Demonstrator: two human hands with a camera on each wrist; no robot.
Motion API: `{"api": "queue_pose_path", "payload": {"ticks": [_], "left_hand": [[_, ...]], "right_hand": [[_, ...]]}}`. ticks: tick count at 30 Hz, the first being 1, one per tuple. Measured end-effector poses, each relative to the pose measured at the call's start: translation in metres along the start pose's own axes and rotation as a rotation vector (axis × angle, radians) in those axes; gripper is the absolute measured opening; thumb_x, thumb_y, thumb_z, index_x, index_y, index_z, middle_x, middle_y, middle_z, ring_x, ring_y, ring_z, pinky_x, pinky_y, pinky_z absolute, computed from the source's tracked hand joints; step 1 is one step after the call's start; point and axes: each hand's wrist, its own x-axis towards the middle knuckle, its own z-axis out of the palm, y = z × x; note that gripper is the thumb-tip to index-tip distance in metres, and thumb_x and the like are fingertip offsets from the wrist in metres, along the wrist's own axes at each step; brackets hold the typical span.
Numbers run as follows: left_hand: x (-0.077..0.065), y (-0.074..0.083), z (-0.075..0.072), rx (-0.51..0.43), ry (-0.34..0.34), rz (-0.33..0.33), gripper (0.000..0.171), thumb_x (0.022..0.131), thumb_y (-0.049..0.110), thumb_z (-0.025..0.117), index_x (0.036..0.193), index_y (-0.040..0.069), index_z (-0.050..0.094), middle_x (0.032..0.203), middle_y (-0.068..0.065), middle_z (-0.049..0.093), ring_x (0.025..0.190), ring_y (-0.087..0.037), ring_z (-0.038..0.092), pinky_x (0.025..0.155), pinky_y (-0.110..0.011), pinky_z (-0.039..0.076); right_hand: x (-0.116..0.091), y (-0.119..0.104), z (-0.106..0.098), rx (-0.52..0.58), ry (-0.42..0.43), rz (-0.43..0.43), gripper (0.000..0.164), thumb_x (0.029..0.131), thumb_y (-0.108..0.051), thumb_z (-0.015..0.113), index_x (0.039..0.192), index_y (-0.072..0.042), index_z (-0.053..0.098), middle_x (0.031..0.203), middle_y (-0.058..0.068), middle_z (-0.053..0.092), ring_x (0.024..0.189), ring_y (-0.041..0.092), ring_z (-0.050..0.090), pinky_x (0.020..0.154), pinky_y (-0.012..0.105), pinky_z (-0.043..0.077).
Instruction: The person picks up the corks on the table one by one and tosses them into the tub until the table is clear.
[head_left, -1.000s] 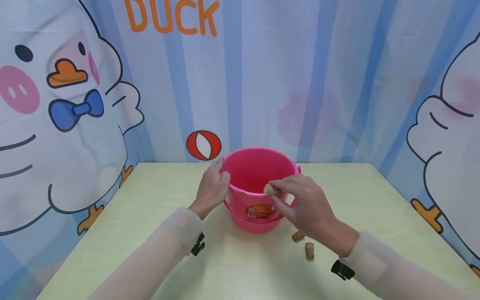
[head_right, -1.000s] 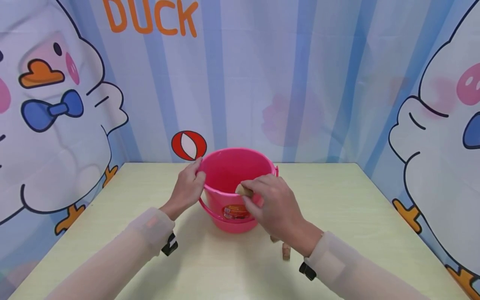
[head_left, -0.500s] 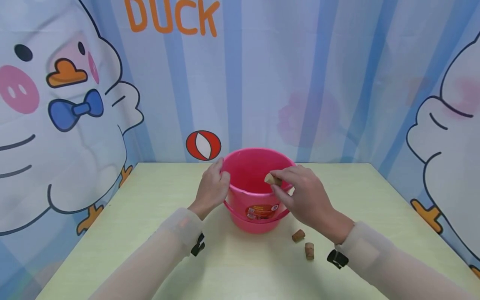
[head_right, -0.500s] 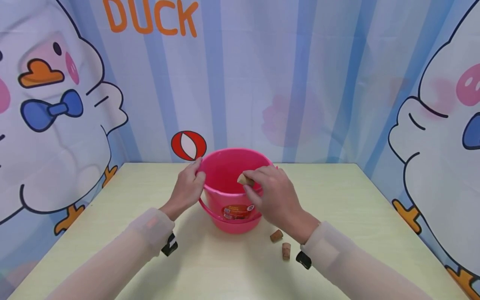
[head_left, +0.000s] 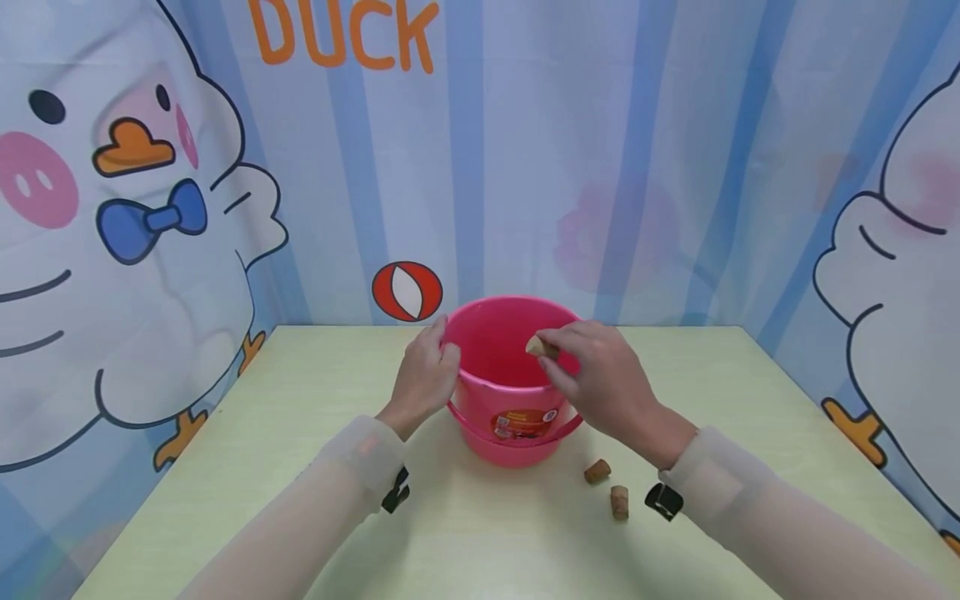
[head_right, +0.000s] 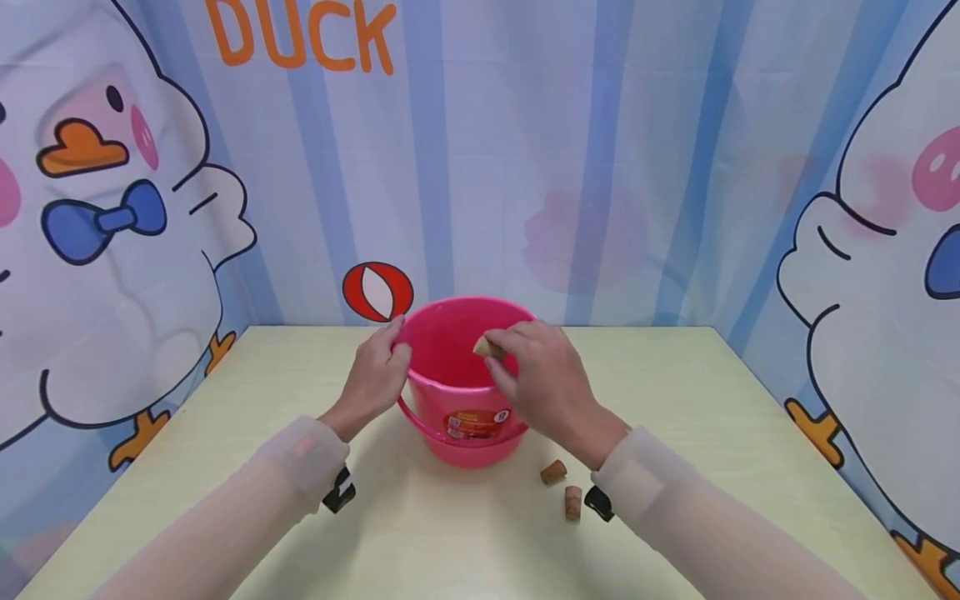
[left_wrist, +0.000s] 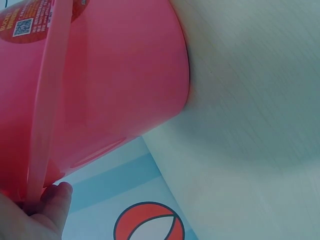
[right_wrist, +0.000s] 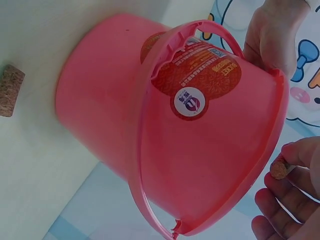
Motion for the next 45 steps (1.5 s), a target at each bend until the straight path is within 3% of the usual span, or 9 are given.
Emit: {"api": "queue_pose_path", "payload": {"ticks": [11,19,27,37,45], "left_hand": [[0.0,-0.002,-0.002,-0.001,-0.007,0.013,0.062,0.104,0.022,0.046,0.162,0.009,0.029,0.159,-0.007,0.042,0.138,-0.03,0.047,0.101,-0.045,0.053],[0.0,-0.003,-0.002,0.012,-0.007,0.021,0.062,0.104,0.022,0.046,0.162,0.008,0.028,0.16,-0.007,0.04,0.14,-0.03,0.044,0.101,-0.045,0.053],[0.001,-0.004,0.0,-0.002,-0.01,0.009,0.064,0.104,0.022,0.049,0.163,0.011,0.028,0.159,-0.005,0.041,0.138,-0.029,0.046,0.099,-0.044,0.055],[0.001,-0.004,0.001,-0.006,-0.004,0.01,0.063,0.104,0.021,0.05,0.162,0.011,0.028,0.158,-0.005,0.042,0.138,-0.029,0.047,0.099,-0.043,0.055],[0.001,-0.003,0.0,0.008,-0.002,0.025,0.063,0.104,0.021,0.048,0.162,0.01,0.028,0.159,-0.007,0.041,0.139,-0.03,0.046,0.1,-0.044,0.054]], "right_hand": [[0.009,0.004,0.005,-0.014,-0.092,0.062,0.026,0.085,-0.016,0.085,0.109,-0.009,0.078,0.095,0.002,0.075,0.086,0.02,0.065,0.079,0.039,0.059],[0.016,0.003,0.006,-0.008,-0.231,0.171,0.023,0.087,-0.018,0.083,0.108,-0.009,0.078,0.092,0.001,0.073,0.084,0.02,0.063,0.074,0.035,0.058],[0.02,0.0,0.005,0.011,-0.352,0.327,0.047,0.089,-0.019,0.08,0.131,-0.001,0.069,0.112,0.013,0.073,0.09,0.026,0.064,0.064,0.029,0.059],[0.013,0.002,0.006,0.025,-0.306,0.324,0.044,0.09,-0.018,0.077,0.131,-0.003,0.069,0.122,0.015,0.071,0.108,0.034,0.065,0.078,0.043,0.062],[0.006,0.001,0.002,0.032,-0.243,0.306,0.044,0.089,-0.018,0.077,0.13,-0.003,0.069,0.121,0.014,0.07,0.11,0.035,0.064,0.079,0.046,0.062]]}}
